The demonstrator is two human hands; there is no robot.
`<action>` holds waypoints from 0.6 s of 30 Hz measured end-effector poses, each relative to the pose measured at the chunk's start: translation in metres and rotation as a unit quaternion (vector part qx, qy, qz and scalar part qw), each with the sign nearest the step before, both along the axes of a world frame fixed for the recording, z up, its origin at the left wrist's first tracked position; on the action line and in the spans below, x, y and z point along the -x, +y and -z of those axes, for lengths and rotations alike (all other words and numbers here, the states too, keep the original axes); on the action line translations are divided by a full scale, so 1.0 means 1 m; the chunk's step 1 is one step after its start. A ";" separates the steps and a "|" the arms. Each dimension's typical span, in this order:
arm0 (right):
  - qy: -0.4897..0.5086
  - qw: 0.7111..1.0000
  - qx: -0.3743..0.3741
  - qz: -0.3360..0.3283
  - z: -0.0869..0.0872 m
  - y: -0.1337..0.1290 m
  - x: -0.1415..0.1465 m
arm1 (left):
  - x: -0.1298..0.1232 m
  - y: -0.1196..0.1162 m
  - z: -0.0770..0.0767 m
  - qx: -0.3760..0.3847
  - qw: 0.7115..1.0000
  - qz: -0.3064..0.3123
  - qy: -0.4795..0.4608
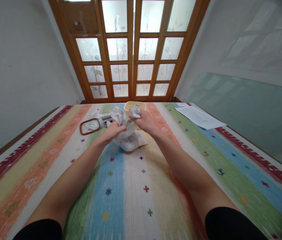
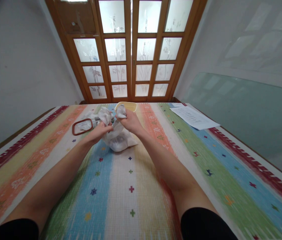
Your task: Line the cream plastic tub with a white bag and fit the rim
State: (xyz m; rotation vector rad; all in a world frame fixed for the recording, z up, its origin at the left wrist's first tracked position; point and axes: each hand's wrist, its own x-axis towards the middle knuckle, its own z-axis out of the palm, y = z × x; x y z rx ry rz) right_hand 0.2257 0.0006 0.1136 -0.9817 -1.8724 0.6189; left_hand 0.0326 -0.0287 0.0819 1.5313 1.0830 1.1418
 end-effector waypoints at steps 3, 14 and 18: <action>0.016 0.996 -0.021 -0.085 -0.005 -0.012 0.005 | -0.007 -0.006 0.000 -0.029 0.998 0.043 0.041; 0.012 0.976 -0.187 -0.113 -0.009 -0.019 0.009 | -0.012 -0.012 0.003 -0.004 0.996 -0.073 0.050; -0.009 0.979 -0.149 -0.141 -0.003 -0.004 0.002 | -0.011 -0.016 -0.004 -0.024 0.997 -0.058 0.033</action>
